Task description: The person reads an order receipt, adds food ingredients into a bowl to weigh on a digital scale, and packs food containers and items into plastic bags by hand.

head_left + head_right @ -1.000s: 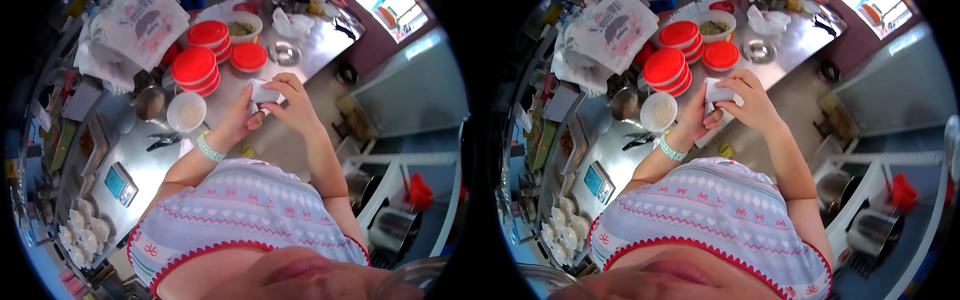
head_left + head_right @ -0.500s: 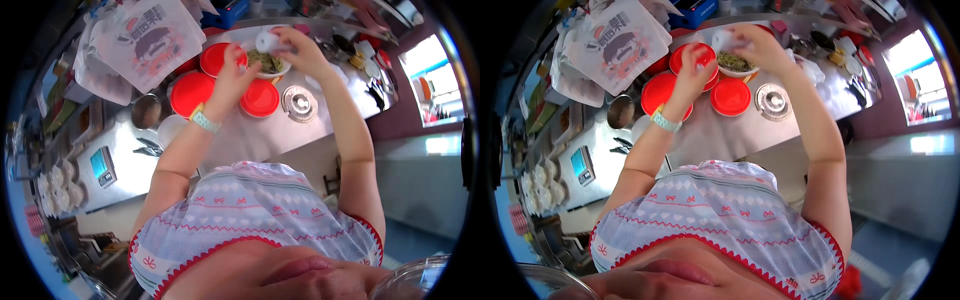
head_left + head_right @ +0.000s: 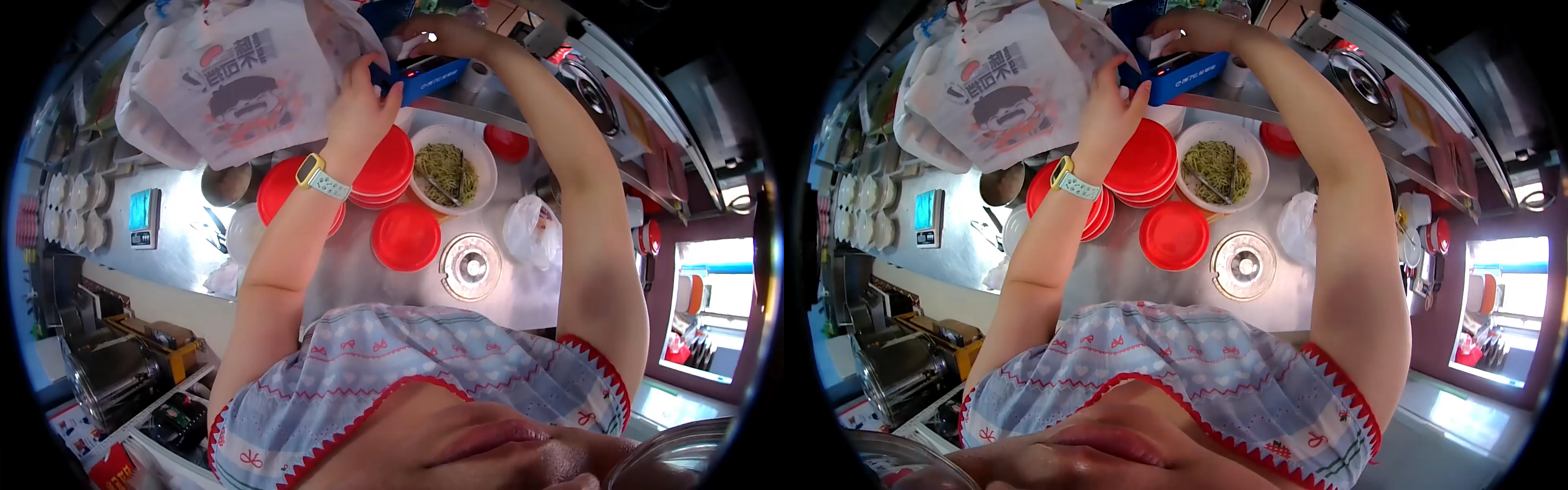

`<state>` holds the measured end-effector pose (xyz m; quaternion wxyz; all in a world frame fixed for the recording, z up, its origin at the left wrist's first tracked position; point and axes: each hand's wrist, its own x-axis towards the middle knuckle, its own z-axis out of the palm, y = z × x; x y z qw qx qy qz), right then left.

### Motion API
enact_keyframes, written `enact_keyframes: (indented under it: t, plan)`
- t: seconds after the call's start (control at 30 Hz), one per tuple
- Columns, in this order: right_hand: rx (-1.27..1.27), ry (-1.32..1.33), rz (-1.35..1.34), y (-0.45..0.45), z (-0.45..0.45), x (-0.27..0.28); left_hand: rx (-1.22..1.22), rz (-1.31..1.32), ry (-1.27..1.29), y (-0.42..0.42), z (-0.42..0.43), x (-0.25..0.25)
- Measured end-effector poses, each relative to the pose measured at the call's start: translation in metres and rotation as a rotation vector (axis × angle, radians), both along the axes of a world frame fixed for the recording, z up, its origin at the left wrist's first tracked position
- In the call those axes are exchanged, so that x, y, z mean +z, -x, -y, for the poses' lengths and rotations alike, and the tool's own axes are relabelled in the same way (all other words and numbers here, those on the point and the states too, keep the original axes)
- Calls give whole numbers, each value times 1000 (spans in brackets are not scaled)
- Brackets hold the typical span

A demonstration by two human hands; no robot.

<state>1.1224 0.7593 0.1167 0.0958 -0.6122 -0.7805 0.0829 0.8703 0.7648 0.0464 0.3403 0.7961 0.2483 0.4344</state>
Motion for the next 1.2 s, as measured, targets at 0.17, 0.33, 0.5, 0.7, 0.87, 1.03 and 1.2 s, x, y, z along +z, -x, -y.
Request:
enact_keyframes:
  t: [0.17, 0.33, 0.5, 0.7, 0.87, 1.03, 1.2]
  plan:
    - [11, 141, 66, -4, 1, -4, 39, 54, 32, -2, 7, 4]
    - [167, 170, -95, -5, 5, -4, -103, 251, -274, 2, 7, 59]
    - [254, 79, -58, 6, 18, 12, -16, -81, -28, -17, -42, 103]
    - [62, 56, -93, 40, 57, 35, -127, -320, 216, -12, -40, 108]
    - [-71, -111, 155, 38, 85, 9, -234, -118, -106, -7, -27, 71]
    - [-135, -244, 116, 42, 103, -1, -243, -237, -82, -7, -12, 35]
    - [-128, -345, 64, 41, 111, -5, -166, -143, -291, -9, -6, 15]
